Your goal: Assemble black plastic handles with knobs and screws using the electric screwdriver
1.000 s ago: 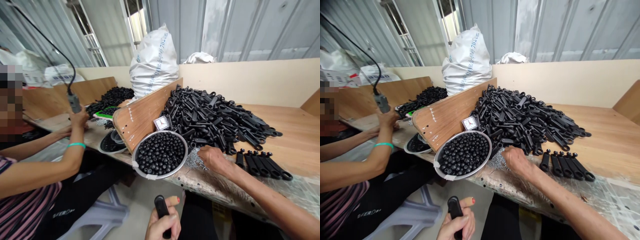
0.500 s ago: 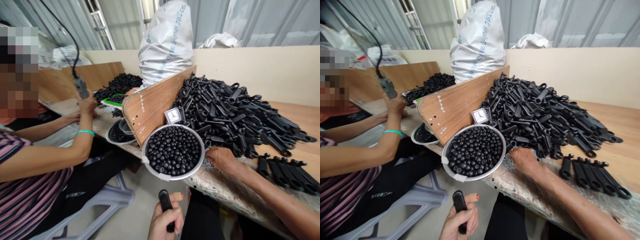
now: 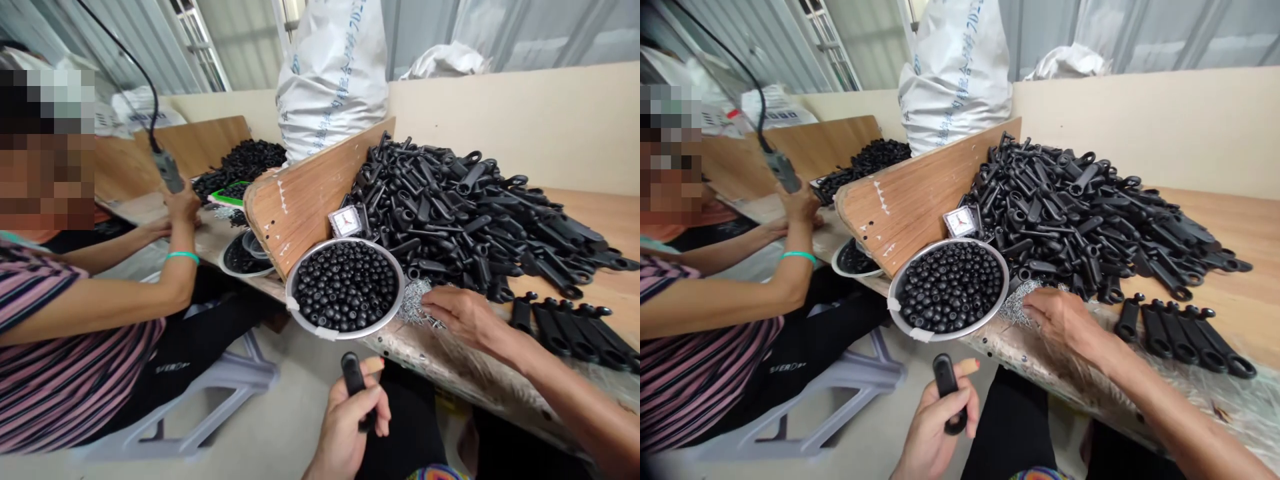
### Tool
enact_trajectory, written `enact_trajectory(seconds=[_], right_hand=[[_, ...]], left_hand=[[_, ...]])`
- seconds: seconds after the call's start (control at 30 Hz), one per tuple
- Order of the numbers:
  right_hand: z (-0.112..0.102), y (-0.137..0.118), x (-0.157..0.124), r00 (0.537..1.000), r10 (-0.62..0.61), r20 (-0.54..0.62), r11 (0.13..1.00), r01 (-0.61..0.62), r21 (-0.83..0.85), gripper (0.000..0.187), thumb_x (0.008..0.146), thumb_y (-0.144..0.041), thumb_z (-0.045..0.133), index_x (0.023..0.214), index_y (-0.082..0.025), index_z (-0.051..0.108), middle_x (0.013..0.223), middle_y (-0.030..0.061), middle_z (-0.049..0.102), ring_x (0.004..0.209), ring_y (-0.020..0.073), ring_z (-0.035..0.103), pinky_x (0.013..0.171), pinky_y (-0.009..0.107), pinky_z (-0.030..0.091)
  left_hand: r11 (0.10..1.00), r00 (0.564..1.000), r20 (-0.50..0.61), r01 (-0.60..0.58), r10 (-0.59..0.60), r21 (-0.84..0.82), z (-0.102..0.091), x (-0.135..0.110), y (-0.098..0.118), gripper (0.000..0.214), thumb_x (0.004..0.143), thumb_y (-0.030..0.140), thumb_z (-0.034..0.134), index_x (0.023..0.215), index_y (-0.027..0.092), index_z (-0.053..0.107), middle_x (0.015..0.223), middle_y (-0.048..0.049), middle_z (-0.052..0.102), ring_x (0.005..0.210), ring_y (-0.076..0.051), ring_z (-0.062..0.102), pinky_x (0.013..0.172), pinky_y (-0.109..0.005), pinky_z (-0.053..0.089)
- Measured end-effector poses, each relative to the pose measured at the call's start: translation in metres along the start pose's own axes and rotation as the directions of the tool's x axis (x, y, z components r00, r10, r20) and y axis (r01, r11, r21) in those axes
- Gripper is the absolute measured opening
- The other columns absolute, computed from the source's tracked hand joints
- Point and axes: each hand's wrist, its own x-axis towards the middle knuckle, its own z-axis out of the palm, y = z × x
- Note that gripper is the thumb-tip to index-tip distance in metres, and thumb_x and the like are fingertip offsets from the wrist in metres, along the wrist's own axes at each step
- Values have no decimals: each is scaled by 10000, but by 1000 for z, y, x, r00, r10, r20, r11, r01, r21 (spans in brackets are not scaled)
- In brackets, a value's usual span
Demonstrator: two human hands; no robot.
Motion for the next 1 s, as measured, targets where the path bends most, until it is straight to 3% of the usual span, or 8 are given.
enact_trajectory(seconds=[0.1,0.17,0.27,0.37,0.57,0.67,0.8,1.0], right_hand=[[-4,-17,-30,995,-86,49,984,77,160,263,933,-299,382,840,-175,595,723,30,570,650,124,516,623,228,375],[-3,-23,-50,995,-99,30,982,93,162,272,938,-298,374,843,-165,592,731,30,566,671,121,515,649,221,375],[1,-19,-68,1000,13,-10,997,-13,-80,247,910,-213,403,769,-156,597,720,41,578,685,136,525,649,232,356],[5,2,-70,976,211,-46,920,-214,-328,191,848,-129,445,754,-152,610,778,65,621,727,164,558,626,243,336],[13,33,-55,949,297,-106,874,-315,-369,234,845,-97,409,797,-118,637,841,125,646,788,202,593,605,255,327],[11,26,-45,960,267,-88,893,-281,-352,217,860,-146,432,807,-121,640,832,119,647,784,203,600,599,261,328],[-3,-5,-24,989,135,-52,941,-145,-306,178,874,-209,457,813,-178,621,828,48,637,819,174,581,613,246,319],[-15,-56,40,991,-128,32,952,132,-277,188,870,-189,438,790,-181,609,815,38,635,803,163,543,632,253,311]], left_hand=[[998,1000,5,8,-8,55,19,0,-4,384,690,290,635,992,63,568,472,12,501,391,-70,386,433,-215,241],[997,1000,21,8,-10,81,29,-3,-10,391,693,290,631,1003,61,566,467,24,479,395,-64,368,432,-214,228],[990,999,43,26,-32,136,35,-9,-24,405,698,306,634,1015,68,557,466,32,466,394,-59,355,431,-213,208],[979,995,70,59,-74,195,36,-10,-38,441,699,348,636,1031,70,549,445,40,454,372,-54,333,422,-211,181],[971,974,202,51,-100,234,55,-10,-55,414,688,343,629,978,55,561,441,23,486,359,-47,329,414,-212,168],[964,959,246,76,-141,256,56,-9,-63,412,662,344,623,956,63,553,444,16,510,345,-50,327,408,-216,171],[941,947,218,168,-237,294,47,-6,-71,434,624,315,605,974,65,543,451,12,526,356,-69,354,423,-224,198],[923,949,122,245,-291,295,39,-10,-63,383,590,259,633,927,80,606,485,6,544,435,-91,394,501,-236,260]])
